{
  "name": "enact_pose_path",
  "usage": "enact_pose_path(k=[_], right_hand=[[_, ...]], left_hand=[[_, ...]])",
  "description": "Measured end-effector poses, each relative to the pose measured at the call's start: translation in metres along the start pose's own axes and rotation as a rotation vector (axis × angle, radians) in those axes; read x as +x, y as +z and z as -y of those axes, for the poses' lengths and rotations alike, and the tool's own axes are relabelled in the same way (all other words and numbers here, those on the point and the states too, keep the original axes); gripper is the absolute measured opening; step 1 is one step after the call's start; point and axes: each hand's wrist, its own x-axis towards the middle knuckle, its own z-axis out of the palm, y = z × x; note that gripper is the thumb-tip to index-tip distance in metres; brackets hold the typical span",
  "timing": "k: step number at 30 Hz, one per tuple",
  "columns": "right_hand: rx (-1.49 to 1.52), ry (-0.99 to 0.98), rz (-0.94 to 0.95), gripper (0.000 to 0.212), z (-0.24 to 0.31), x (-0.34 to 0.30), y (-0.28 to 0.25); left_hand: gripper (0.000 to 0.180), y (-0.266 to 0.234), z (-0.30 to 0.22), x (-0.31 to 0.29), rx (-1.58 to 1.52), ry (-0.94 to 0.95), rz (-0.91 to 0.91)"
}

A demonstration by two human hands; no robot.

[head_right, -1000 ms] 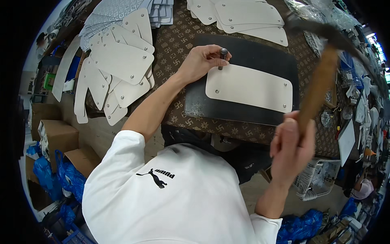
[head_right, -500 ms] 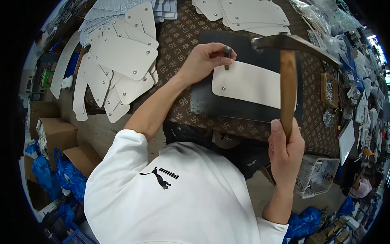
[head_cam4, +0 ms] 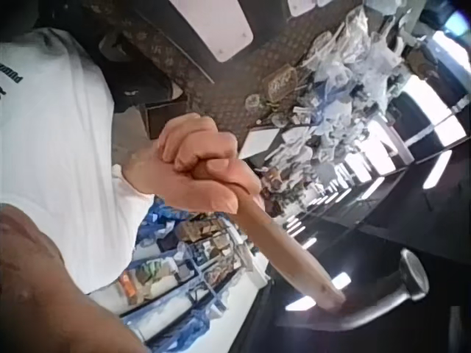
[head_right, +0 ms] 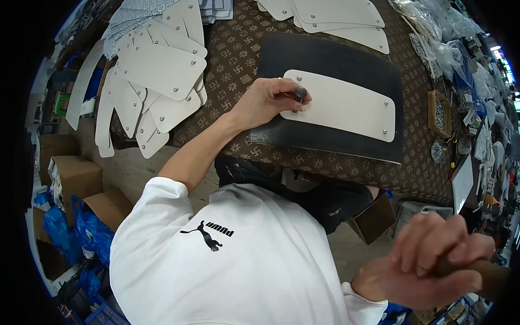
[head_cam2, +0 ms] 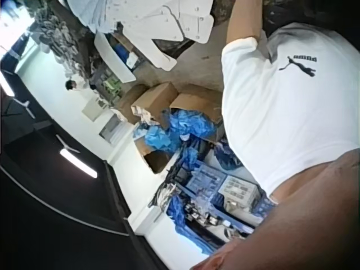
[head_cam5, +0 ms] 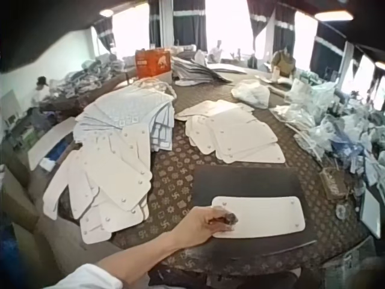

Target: Manually assembling white packaging boards by hammering metal rivets into designated spots.

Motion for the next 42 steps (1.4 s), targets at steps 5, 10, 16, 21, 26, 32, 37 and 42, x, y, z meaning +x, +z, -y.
enact_pose_path(k=[5,10,16,21,26,32,37,42], right_hand=[[-0.750,0.754,0.207,0.024,-0.063,-0.023,-0.033],[-0.548,0.664,-0.144,0.028,-0.024,-0.027,-0.049],[-0.484,0.570,-0.486,0.032,-0.002,-0.029,-0.077],[-0.507,0.596,-0.563,0.033,-0.002,-0.043,-0.103],[-0.511,0.639,-0.566,0.033,-0.014,-0.036,-0.116],[-0.520,0.094,-0.585,0.035,0.018,0.013,-0.125],[-0.566,0.175,-0.197,0.032,-0.042,0.023,-0.148],[-0.862,0.660,-0.275,0.029,-0.040,-0.007,-0.147]], left_hand=[[0.015,0.000,0.004,0.001,0.086,0.025,0.018],[0.015,0.011,-0.017,0.043,-0.079,-0.006,0.054],[0.017,0.086,-0.004,0.140,-0.096,0.131,0.079],[0.019,0.135,0.011,0.178,-0.199,0.037,0.148],[0.021,0.151,0.011,0.189,-0.015,0.034,0.197],[0.019,0.151,0.018,0.185,0.002,0.070,0.182],[0.019,0.156,0.015,0.178,0.060,0.099,0.173],[0.019,0.151,0.012,0.173,0.137,0.114,0.197]])
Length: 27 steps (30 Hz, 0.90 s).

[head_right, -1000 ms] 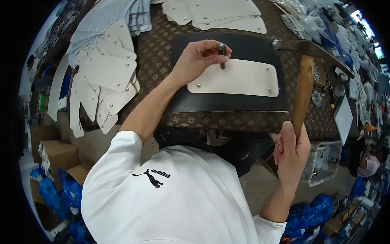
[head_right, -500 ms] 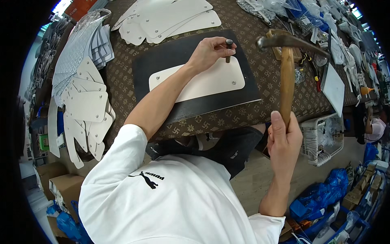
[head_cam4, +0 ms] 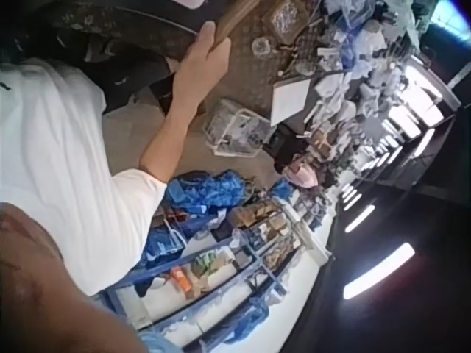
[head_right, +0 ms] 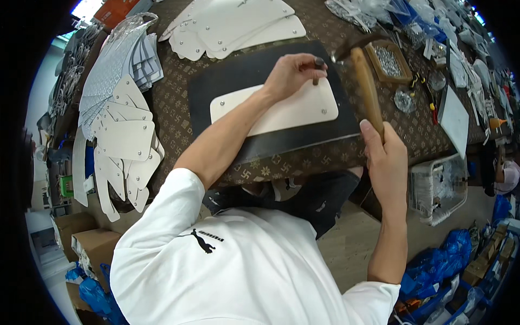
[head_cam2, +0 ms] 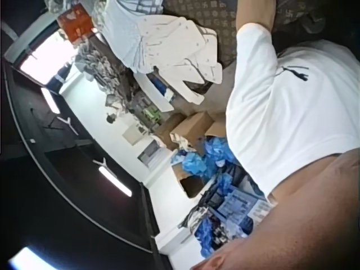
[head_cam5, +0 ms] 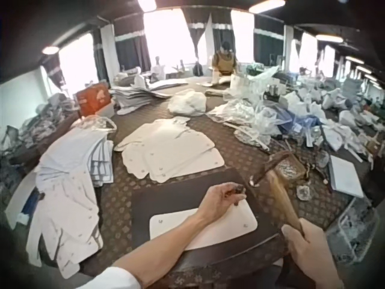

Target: Manually assembling white packaging boards by hammering metal rivets into designated spots.

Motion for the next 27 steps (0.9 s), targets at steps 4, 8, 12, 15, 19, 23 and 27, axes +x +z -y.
enact_pose_path(k=[4,8,12,15,19,23,27], right_hand=[[0.310,0.123,-0.107,0.031,0.023,-0.034,-0.012],[0.351,0.103,-0.204,0.032,0.027,-0.049,-0.022],[0.350,0.078,-0.250,0.033,0.041,-0.063,-0.036],[0.439,-0.240,-0.428,0.033,0.053,-0.072,-0.045],[0.540,-0.504,-0.318,0.029,0.035,-0.062,-0.016],[0.048,-0.008,0.027,0.027,-0.012,-0.044,0.003],[0.358,0.111,-0.087,0.030,0.004,-0.050,0.007]], left_hand=[[0.018,0.009,-0.014,-0.008,-0.211,0.011,0.038],[0.017,0.020,-0.029,-0.027,-0.238,-0.003,0.132],[0.017,0.028,-0.028,-0.033,-0.140,-0.018,0.169],[0.016,0.030,-0.022,-0.038,-0.167,0.007,0.131],[0.016,0.030,-0.017,-0.039,-0.181,-0.019,0.136],[0.014,0.030,-0.009,-0.035,-0.189,0.045,0.102],[0.012,0.015,-0.023,-0.043,-0.252,-0.023,0.044]])
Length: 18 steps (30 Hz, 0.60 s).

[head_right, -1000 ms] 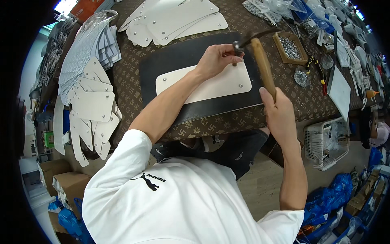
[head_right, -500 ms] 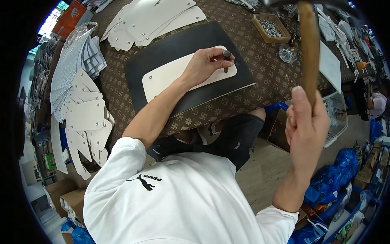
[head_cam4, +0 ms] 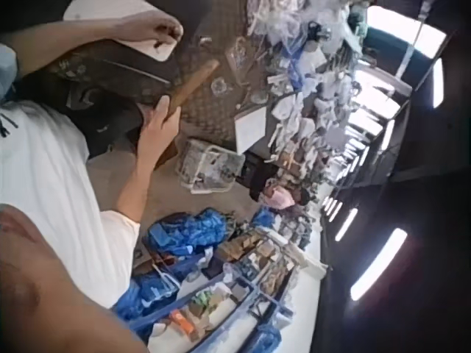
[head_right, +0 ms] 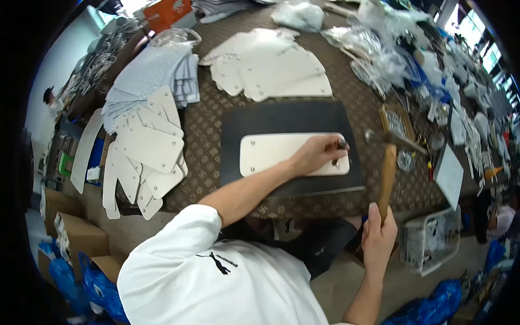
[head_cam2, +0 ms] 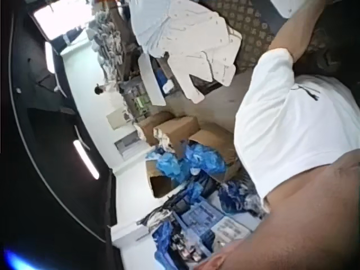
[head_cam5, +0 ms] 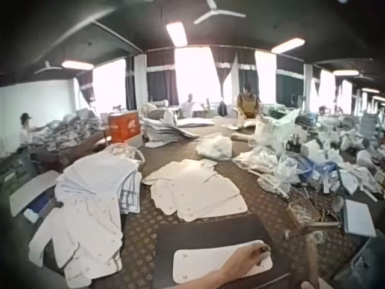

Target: Manually assembling white packaging boards by hammering metal rivets into designated spots.

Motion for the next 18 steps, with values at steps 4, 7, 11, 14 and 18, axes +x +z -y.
enact_pose_path(k=[4,7,11,14,18], right_hand=[[0.230,-0.003,-0.103,0.031,-0.024,0.018,0.015],[0.283,-0.022,-0.100,0.032,-0.045,0.047,0.028],[0.312,-0.076,-0.149,0.032,-0.058,0.083,0.048],[0.306,-0.117,-0.186,0.032,-0.072,0.103,0.053],[0.298,-0.154,-0.214,0.030,-0.080,0.113,0.053]], left_hand=[[0.021,-0.052,-0.035,-0.023,0.038,-0.113,-0.160],[0.052,-0.120,-0.041,-0.065,0.854,-0.075,-0.004],[0.087,-0.144,-0.061,-0.108,1.123,-0.527,0.134],[0.078,-0.152,-0.041,-0.115,1.088,-0.409,0.095],[0.058,-0.180,-0.028,-0.090,0.865,-0.435,0.104]])
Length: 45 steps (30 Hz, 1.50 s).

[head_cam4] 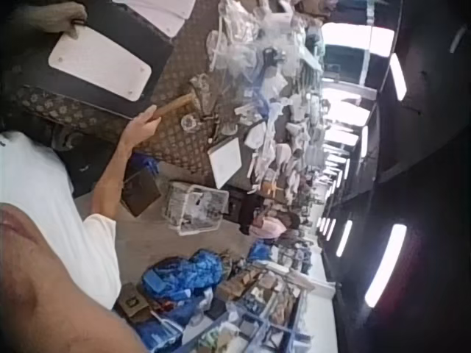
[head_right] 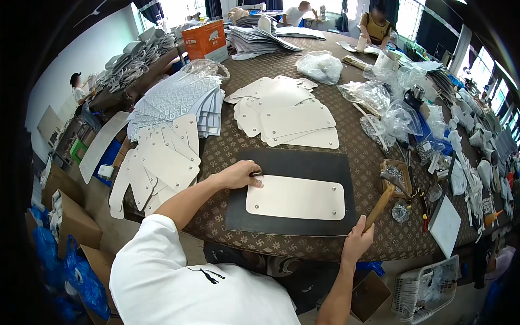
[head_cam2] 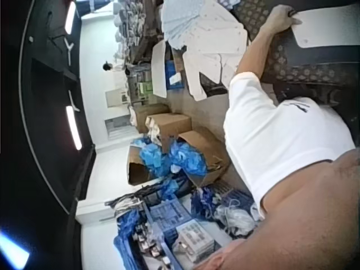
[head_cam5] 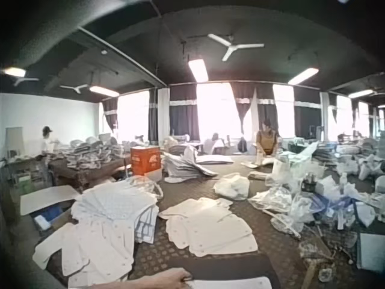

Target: Manually assembling white packaging boards by hammering metal rivets into designated spots.

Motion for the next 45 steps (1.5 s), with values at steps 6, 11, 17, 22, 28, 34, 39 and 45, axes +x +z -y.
enact_pose_path(k=[6,11,17,22,28,34,39,45], right_hand=[[0.105,0.050,-0.004,0.028,0.006,-0.008,0.003],[0.083,0.063,0.072,0.029,0.007,-0.008,0.004],[-0.019,0.026,-0.074,0.028,0.006,-0.009,-0.001],[-0.161,-0.024,-0.110,0.028,0.014,-0.010,0.014],[-0.024,-0.008,0.000,0.026,0.001,-0.009,0.005],[0.077,0.010,0.019,0.028,0.004,-0.010,0.000],[0.057,0.042,0.020,0.027,0.007,-0.006,0.003],[0.022,0.006,-0.004,0.028,0.002,-0.007,0.001]], left_hand=[[0.042,-0.057,0.012,0.055,-0.131,0.007,-0.594],[0.042,-0.106,0.022,0.022,0.035,-0.126,-0.938],[0.058,-0.085,0.061,-0.128,0.105,-0.604,-0.742],[0.079,-0.051,0.092,-0.199,0.202,-1.166,-1.001],[0.111,-0.053,0.103,-0.189,0.029,-1.230,-0.874],[0.085,-0.049,0.156,-0.210,-0.185,-1.004,-1.182],[0.038,-0.078,0.102,-0.198,-0.461,-0.432,-1.155],[0.024,-0.089,-0.025,-0.106,-0.177,0.046,-0.452]])
